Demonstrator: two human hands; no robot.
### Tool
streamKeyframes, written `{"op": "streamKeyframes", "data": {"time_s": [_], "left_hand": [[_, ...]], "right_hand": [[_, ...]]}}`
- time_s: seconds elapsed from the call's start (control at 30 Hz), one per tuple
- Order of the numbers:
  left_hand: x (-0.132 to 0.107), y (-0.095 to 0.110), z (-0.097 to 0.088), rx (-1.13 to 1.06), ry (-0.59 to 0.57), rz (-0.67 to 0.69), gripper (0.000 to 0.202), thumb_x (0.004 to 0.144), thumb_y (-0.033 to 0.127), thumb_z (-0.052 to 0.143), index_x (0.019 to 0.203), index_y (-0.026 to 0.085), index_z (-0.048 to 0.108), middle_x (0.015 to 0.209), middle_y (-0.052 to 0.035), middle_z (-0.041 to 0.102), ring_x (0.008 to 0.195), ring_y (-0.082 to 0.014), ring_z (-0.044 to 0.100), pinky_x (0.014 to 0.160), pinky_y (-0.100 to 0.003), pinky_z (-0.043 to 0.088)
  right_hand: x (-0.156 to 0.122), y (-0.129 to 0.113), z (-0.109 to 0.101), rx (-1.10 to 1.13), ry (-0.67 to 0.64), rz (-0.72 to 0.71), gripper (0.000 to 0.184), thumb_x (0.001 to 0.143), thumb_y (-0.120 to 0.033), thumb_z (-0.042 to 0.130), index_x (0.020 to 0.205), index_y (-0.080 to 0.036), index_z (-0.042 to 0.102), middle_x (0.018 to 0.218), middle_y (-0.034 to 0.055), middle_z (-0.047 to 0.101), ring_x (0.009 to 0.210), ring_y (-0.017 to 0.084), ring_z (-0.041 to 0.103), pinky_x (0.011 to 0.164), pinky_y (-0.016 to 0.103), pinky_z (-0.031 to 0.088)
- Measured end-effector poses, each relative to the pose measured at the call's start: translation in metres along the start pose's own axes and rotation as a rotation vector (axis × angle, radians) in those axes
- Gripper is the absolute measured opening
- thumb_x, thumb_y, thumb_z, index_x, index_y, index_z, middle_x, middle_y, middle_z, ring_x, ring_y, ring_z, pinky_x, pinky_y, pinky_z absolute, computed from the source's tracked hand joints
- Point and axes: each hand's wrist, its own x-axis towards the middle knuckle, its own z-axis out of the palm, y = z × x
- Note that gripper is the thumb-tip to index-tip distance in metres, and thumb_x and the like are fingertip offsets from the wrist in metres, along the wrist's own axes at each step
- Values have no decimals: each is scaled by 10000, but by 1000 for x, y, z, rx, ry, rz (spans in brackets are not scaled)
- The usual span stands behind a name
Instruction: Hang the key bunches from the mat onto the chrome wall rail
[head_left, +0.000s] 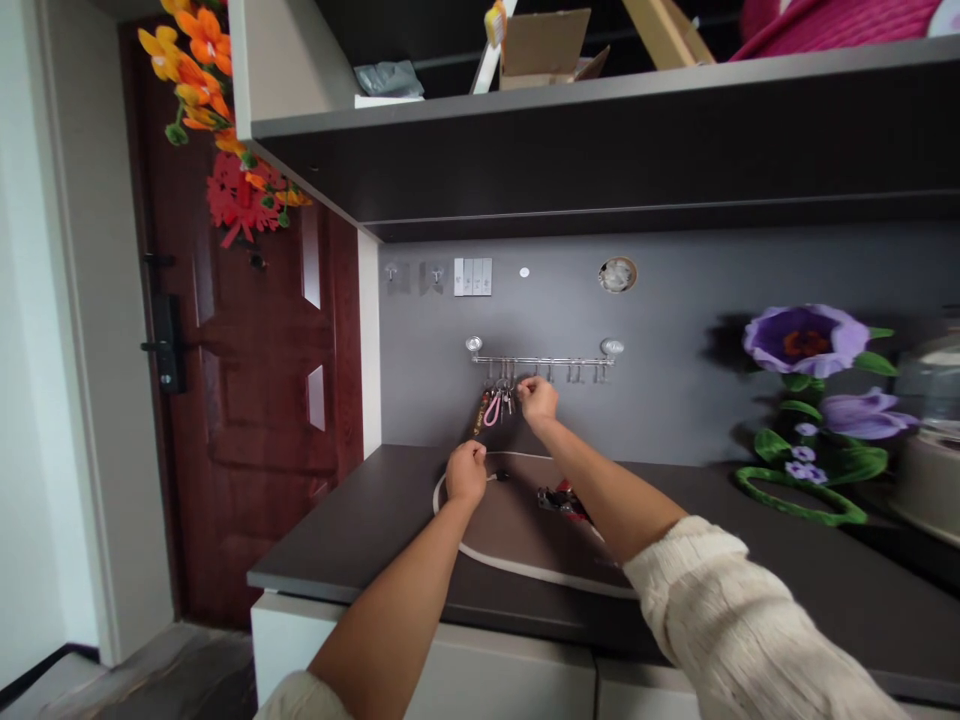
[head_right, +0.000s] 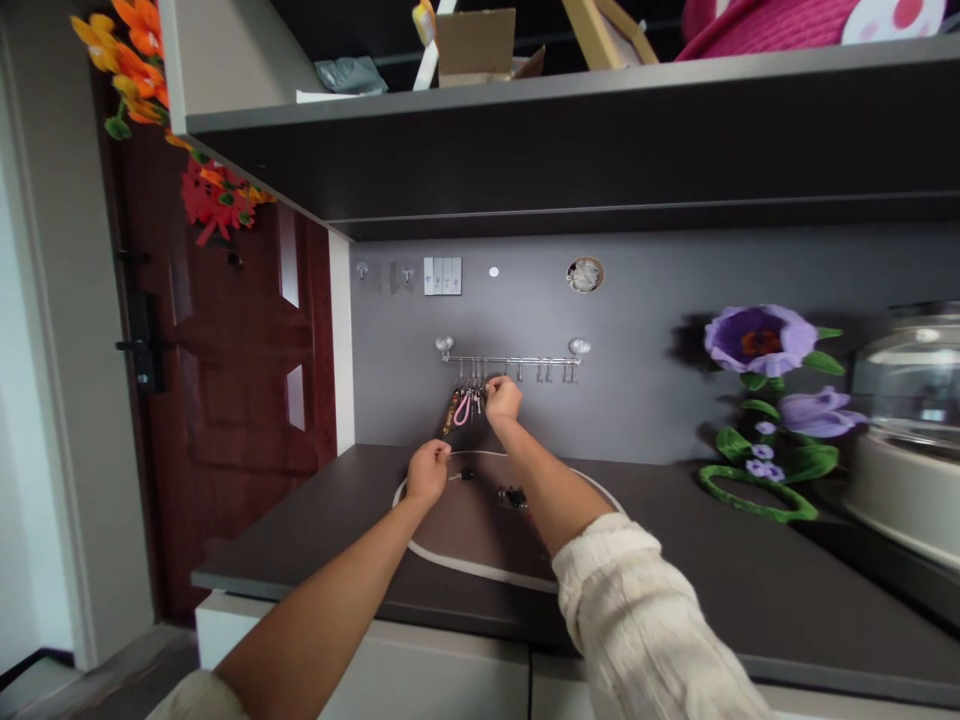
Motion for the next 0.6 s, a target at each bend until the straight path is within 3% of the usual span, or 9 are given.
{"op": "streamKeyframes", "data": {"time_s": [0.27,0.6], "left_hand": [[0,-1,-4,16,-9,29,166,783,166,451,798,163,617,846,-54,633,824,-143,550,754,-251,384],[-3,-4,-5,116,-127,127,176,752,197,529,895,178,630,898,-51,621,840,-144,532,809,-261,384]], "right_hand": [[-31,-14,-26,52,-90,-6,139,657,-252,500,695,-163,600,675,27,622,641,138,551,666,265,420],[-96,-3,-63,-116,-368,23,88,653,-181,539,689,-170,619,681,17,632,631,125,555,657,244,405]]}}
